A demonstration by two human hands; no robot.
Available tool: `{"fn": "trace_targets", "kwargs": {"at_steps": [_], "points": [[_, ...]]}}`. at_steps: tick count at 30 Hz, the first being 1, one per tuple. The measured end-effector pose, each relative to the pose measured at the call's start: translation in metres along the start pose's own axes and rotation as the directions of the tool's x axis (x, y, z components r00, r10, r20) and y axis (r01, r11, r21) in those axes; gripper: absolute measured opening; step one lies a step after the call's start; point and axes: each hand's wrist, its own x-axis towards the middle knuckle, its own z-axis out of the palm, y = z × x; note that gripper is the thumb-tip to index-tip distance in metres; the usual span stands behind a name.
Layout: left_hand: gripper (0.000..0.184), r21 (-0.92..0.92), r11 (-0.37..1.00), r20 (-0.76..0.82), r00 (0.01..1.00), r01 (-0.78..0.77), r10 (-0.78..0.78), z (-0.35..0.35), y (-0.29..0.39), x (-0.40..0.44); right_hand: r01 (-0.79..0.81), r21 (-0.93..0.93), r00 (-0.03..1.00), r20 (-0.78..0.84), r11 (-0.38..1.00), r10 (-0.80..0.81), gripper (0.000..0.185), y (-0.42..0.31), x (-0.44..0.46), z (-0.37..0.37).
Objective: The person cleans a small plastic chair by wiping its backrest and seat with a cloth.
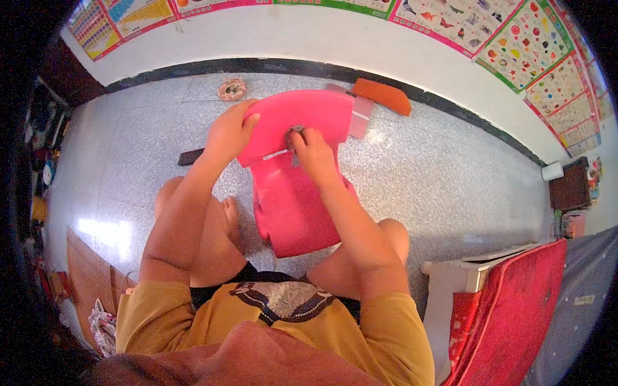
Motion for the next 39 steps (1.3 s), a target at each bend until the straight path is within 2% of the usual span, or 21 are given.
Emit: {"fn": "trace_targets", "kwargs": {"at_steps": [2,4,6,8,10,11,13,16,17,19,21,24,26,27,29,30,31,34,36,38,39], "points": [[0.034,-0.067,0.995,0.024,0.997,0.069,-0.067,0.0,-0.003,0.004,-0.032,0.03,0.998,-0.051,0.999,0.034,0.031,-0.003,0.003,-0.002],[0.034,-0.438,0.867,0.077,0.971,0.239,-0.228,-0.003,-0.005,0.005,-0.021,0.069,0.995,-0.096,0.997,0.028,0.048,-0.006,0.013,-0.02],[0.034,-0.717,0.588,0.206,0.919,0.376,-0.336,-0.006,-0.013,0.009,-0.053,0.135,0.972,-0.218,0.989,0.082,0.05,-0.006,0.026,-0.03],[0.034,-0.852,0.22,0.384,0.852,0.476,-0.356,-0.007,-0.028,0.011,-0.09,0.185,0.943,-0.299,0.979,0.143,0.052,-0.01,0.034,-0.03],[0.033,-0.864,0.077,0.445,0.825,0.498,-0.349,-0.004,-0.027,0.009,-0.143,0.221,0.913,-0.347,0.965,0.215,0.054,-0.019,0.038,-0.025],[0.033,-0.861,0.005,0.478,0.811,0.509,-0.338,-0.002,-0.025,0.008,-0.099,0.225,0.928,-0.332,0.969,0.172,0.054,-0.025,0.038,-0.021],[0.032,-0.857,-0.019,0.491,0.805,0.515,-0.333,-0.006,-0.018,0.007,-0.009,0.232,0.949,-0.304,0.973,0.081,0.053,-0.04,0.035,-0.009],[0.032,-0.873,-0.002,0.452,0.807,0.488,-0.379,-0.01,-0.007,0.002,0.184,0.278,0.979,-0.136,0.943,-0.151,0.047,-0.067,0.029,0.005],[0.032,-0.88,0.013,0.431,0.808,0.476,-0.403,-0.012,-0.004,0.001,0.103,0.325,0.995,-0.043,0.94,-0.094,0.044,-0.071,0.029,0.004],[0.033,-0.859,-0.032,0.487,0.793,0.512,-0.366,-0.013,-0.003,0.003,-0.071,0.39,0.989,0.145,0.918,0.015,0.04,-0.076,0.031,-0.004],[0.034,-0.85,-0.085,0.519,0.8,0.52,-0.301,-0.008,-0.009,0.003,0.165,0.099,0.985,-0.06,0.981,-0.159,0.052,-0.061,0.044,-0.024],[0.028,-0.856,-0.089,0.515,0.821,0.51,-0.247,-0.004,-0.012,0.005,0.061,0.086,0.99,-0.133,0.994,-0.049,0.052,-0.035,0.062,-0.043],[0.029,-0.827,-0.18,0.563,0.783,0.533,-0.264,-0.006,-0.012,0.006,-0.004,0.107,0.989,-0.146,0.994,0.02,0.053,-0.037,0.069,-0.052],[0.029,-0.81,-0.227,0.586,0.763,0.541,-0.272,-0.007,-0.011,0.006,0.022,0.089,0.991,-0.135,0.996,-0.01,0.053,-0.041,0.07,-0.049],[0.03,-0.786,-0.266,0.617,0.74,0.558,-0.268,-0.009,-0.008,0.004,0.067,0.07,0.995,-0.08,0.995,-0.062,0.042,-0.058,0.065,-0.037],[0.03,-0.777,-0.281,0.628,0.731,0.564,-0.268,-0.01,-0.008,0.005,0.164,0.109,0.986,-0.057,0.981,-0.158,0.04,-0.067,0.064,-0.029],[0.03,-0.794,-0.233,0.607,0.746,0.561,-0.273,-0.007,-0.013,0.007,0.256,0.152,0.967,-0.039,0.955,-0.253,0.038,-0.076,0.062,-0.023],[0.031,-0.827,-0.135,0.56,0.776,0.546,-0.289,0.007,-0.026,0.008,0.197,0.242,0.943,0.22,0.95,-0.252,0.034,-0.099,0.052,-0.027],[0.032,-0.846,-0.122,0.53,0.794,0.519,-0.298,0.011,-0.027,0.007,-0.005,0.364,0.98,0.189,0.931,-0.068,0.046,-0.084,0.053,-0.024],[0.033,-0.872,-0.015,0.463,0.812,0.49,-0.355,0.003,-0.012,0.002,0.024,0.211,1.0,-0.013,0.977,-0.022,0.051,-0.05,0.056,-0.025],[0.033,-0.877,0.043,0.428,0.82,0.478,-0.379,0.0,-0.006,0.001,0.104,-0.039,0.975,-0.192,0.994,-0.109,0.05,-0.025,0.061,-0.03]]}}
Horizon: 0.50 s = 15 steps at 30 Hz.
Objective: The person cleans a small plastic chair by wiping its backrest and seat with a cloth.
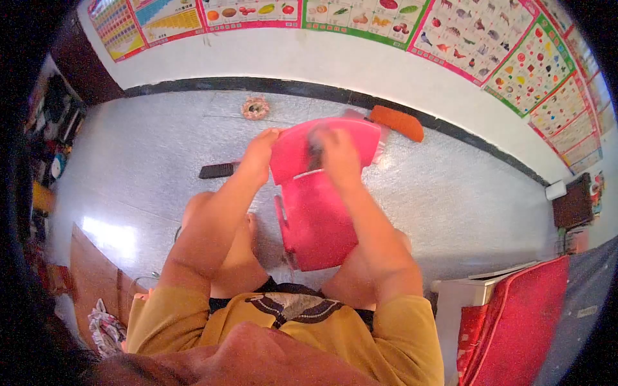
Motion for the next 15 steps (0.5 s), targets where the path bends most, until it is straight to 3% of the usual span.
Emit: {"fn": "trace_targets", "kwargs": {"at_steps": [2,5,9,12,15], "points": [[0.034,0.194,0.973,-0.022,0.991,-0.124,0.13,-0.003,-0.006,0.0,-0.144,-0.077,0.971,-0.205,0.987,0.126,0.048,0.021,0.011,-0.026],[0.035,0.357,0.907,-0.007,0.97,-0.223,0.241,-0.004,-0.009,0.004,-0.343,0.024,0.922,-0.183,0.939,0.341,0.049,0.045,0.014,-0.041],[0.036,0.516,0.817,-0.018,0.95,-0.259,0.313,-0.006,-0.013,0.008,-0.173,-0.071,0.974,-0.16,0.982,0.16,0.056,0.027,0.007,-0.019],[0.035,0.582,0.767,-0.014,0.94,-0.268,0.34,-0.006,-0.01,0.008,-0.259,0.195,0.966,0.062,0.946,0.251,0.055,0.001,-0.001,0.011],[0.033,0.589,0.754,-0.037,0.922,-0.292,0.386,-0.001,-0.004,0.002,-0.386,0.306,0.921,0.175,0.87,0.348,0.029,-0.006,0.003,0.006]]}}
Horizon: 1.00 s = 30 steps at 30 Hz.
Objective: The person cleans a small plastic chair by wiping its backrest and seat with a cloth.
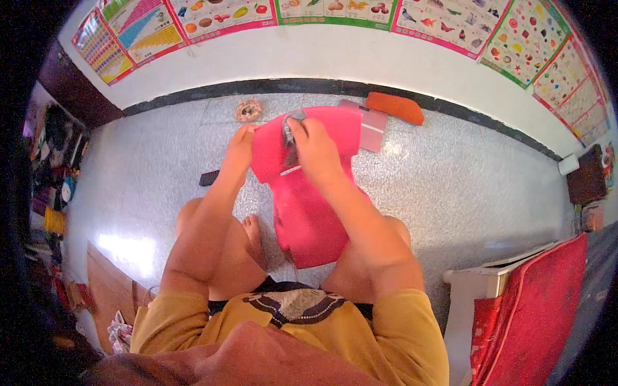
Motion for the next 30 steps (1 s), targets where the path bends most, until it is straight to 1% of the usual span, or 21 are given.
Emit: {"fn": "trace_targets", "kwargs": {"at_steps": [1,3,6,9,12,13,15,17,19,21,23,25,28,29,30], "points": [[0.033,0.056,0.998,0.001,1.0,-0.03,0.03,0.0,-0.003,0.002,0.058,-0.109,0.996,-0.06,0.992,-0.064,0.03,0.005,0.004,-0.007],[0.033,0.161,0.983,0.001,0.996,-0.087,0.088,-0.004,-0.012,0.007,0.157,-0.331,0.965,-0.148,0.93,-0.215,0.031,0.025,0.017,-0.032],[0.031,0.391,0.887,0.015,0.965,-0.245,0.26,-0.007,-0.014,0.008,-0.026,-0.3,0.947,-0.314,0.954,-0.073,0.038,0.035,0.019,-0.068],[0.03,0.46,0.866,0.022,0.977,-0.198,0.213,-0.006,0.001,-0.001,-0.022,-0.335,0.94,-0.328,0.942,-0.095,0.046,0.037,0.019,-0.072],[0.03,0.472,0.855,0.032,0.973,-0.215,0.228,-0.006,-0.001,0.001,0.175,-0.448,0.912,-0.262,0.877,-0.316,0.043,0.03,0.015,-0.052],[0.03,0.489,0.849,0.035,0.977,-0.199,0.209,-0.006,0.001,0.0,0.212,-0.416,0.916,-0.232,0.884,-0.329,0.037,0.034,0.013,-0.036],[0.029,0.523,0.836,0.041,0.984,-0.169,0.173,-0.005,0.008,-0.003,0.125,-0.171,0.971,-0.18,0.977,-0.156,0.035,0.032,0.005,-0.003],[0.029,0.528,0.82,0.05,0.972,-0.22,0.229,-0.006,-0.003,0.001,0.132,-0.083,0.982,-0.128,0.988,-0.142,0.033,0.019,0.0,0.009],[0.028,0.521,0.815,0.08,0.965,-0.255,0.251,-0.005,-0.005,0.001,0.26,-0.15,0.956,-0.097,0.954,-0.276,0.033,0.003,-0.003,0.002],[0.029,0.509,0.818,0.105,0.963,-0.266,0.247,-0.009,-0.004,0.0,0.086,-0.115,0.993,-0.076,0.99,-0.095,0.029,0.011,0.005,-0.013],[0.031,0.478,0.825,0.115,0.953,-0.3,0.28,-0.013,-0.009,0.001,0.029,-0.207,0.986,-0.152,0.978,-0.061,0.029,0.022,0.014,-0.036],[0.033,0.456,0.832,0.125,0.948,-0.318,0.294,-0.015,-0.011,0.002,0.055,-0.427,0.932,-0.303,0.903,-0.2,0.034,0.034,0.019,-0.062],[0.035,0.462,0.83,0.14,0.95,-0.311,0.278,-0.017,-0.008,0.002,-0.057,-0.405,0.912,-0.393,0.912,-0.117,0.044,0.038,0.02,-0.078],[0.035,0.48,0.823,0.139,0.953,-0.303,0.27,-0.016,-0.007,0.002,-0.071,-0.394,0.933,-0.35,0.916,-0.079,0.045,0.038,0.019,-0.076],[0.035,0.496,0.816,0.139,0.955,-0.297,0.264,-0.015,-0.005,0.003,-0.074,-0.429,0.947,-0.312,0.9,-0.071,0.046,0.035,0.017,-0.071]]}}
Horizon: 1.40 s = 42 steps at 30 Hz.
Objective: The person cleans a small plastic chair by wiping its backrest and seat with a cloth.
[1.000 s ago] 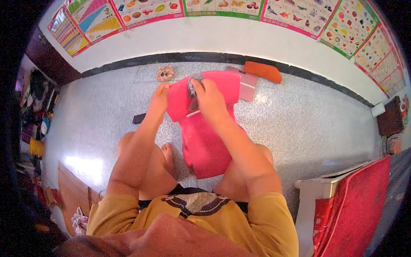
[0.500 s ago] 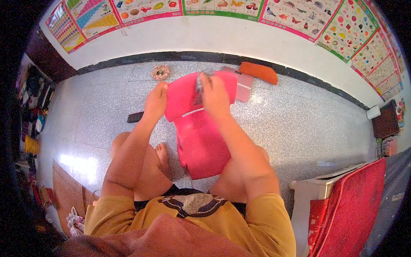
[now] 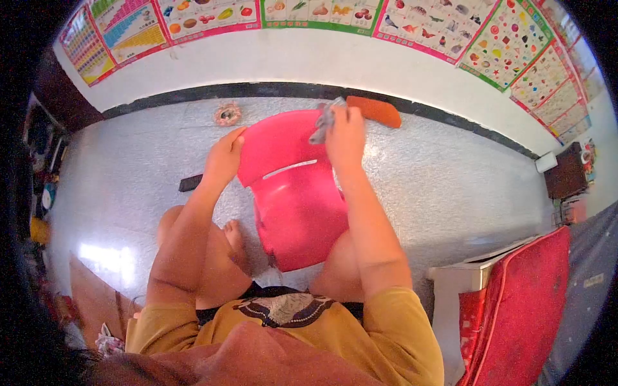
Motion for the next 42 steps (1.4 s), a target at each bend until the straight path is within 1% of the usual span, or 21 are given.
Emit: {"fn": "trace_targets", "kwargs": {"at_steps": [2,3,6,7,11,14,15,18,19,22,25,28,31,34,37,40,42], "points": [[0.035,0.029,0.999,-0.008,1.0,-0.016,0.016,0.0,0.0,0.0,0.02,-0.073,0.997,0.081,0.997,-0.014,0.048,-0.014,-0.012,0.005],[0.035,0.043,0.999,-0.014,1.0,-0.023,0.024,0.0,0.0,0.0,0.045,-0.06,0.994,0.105,0.997,-0.039,0.049,-0.016,-0.018,0.01],[0.035,0.057,0.998,-0.013,1.0,-0.024,0.025,0.002,-0.003,0.002,0.023,-0.105,0.963,0.269,0.994,0.006,0.048,-0.015,-0.032,0.016],[0.035,0.059,0.998,-0.012,0.999,-0.029,0.03,0.002,-0.004,0.003,0.006,-0.078,0.965,0.263,0.997,0.014,0.043,-0.016,-0.03,0.01],[0.035,0.045,0.998,0.005,0.999,-0.041,0.04,0.002,-0.007,0.002,-0.08,-0.077,0.99,0.111,0.994,0.088,0.037,-0.014,-0.008,-0.017],[0.035,0.036,0.998,0.001,0.998,-0.056,0.056,0.001,-0.006,0.0,-0.092,-0.107,0.973,0.202,0.99,0.113,0.036,0.006,-0.026,-0.009],[0.036,0.039,0.997,-0.006,0.998,-0.062,0.062,0.0,-0.006,0.001,-0.072,-0.102,0.97,0.223,0.992,0.093,0.035,0.008,-0.04,-0.002],[0.036,0.071,0.997,0.029,0.999,-0.032,0.03,-0.003,-0.002,0.001,-0.064,-0.166,0.862,0.489,0.984,0.138,0.036,0.017,-0.057,0.019],[0.036,0.066,0.997,0.029,0.999,-0.03,0.028,-0.002,-0.001,0.0,-0.059,-0.129,0.883,0.456,0.99,0.112,0.036,0.015,-0.057,0.018],[0.036,0.069,0.997,0.013,0.999,-0.031,0.03,-0.004,-0.002,0.001,-0.069,-0.045,0.963,0.257,0.997,0.078,0.035,0.002,-0.05,0.011],[0.036,0.091,0.995,0.011,0.999,-0.031,0.03,-0.004,-0.003,-0.001,-0.044,0.113,0.998,-0.028,0.993,0.048,0.029,-0.006,-0.033,0.003],[0.036,0.094,0.995,0.014,0.999,-0.045,0.044,-0.003,-0.005,-0.001,-0.17,0.033,0.98,0.107,0.985,0.165,0.032,-0.003,-0.03,0.006],[0.036,0.082,0.994,-0.009,0.997,-0.076,0.077,0.001,-0.007,-0.001,-0.099,0.006,0.986,0.136,0.995,0.097,0.032,0.001,-0.036,0.008],[0.036,0.086,0.994,-0.012,0.997,-0.072,0.074,-0.001,-0.003,-0.003,-0.13,-0.066,0.951,0.273,0.989,0.143,0.031,0.0,-0.042,0.01],[0.035,0.106,0.992,-0.008,0.998,-0.064,0.066,-0.003,-0.001,-0.003,-0.146,-0.114,0.914,0.364,0.983,0.178,0.034,0.004,-0.045,0.017],[0.035,0.126,0.99,-0.008,0.998,-0.065,0.066,-0.006,0.003,-0.005,-0.191,-0.008,0.945,0.268,0.982,0.186,0.035,-0.005,-0.043,0.008],[0.036,0.136,0.988,-0.011,0.998,-0.067,0.069,-0.006,0.003,-0.005,-0.107,0.089,0.992,0.083,0.99,0.099,0.033,-0.008,-0.035,0.003]]}}
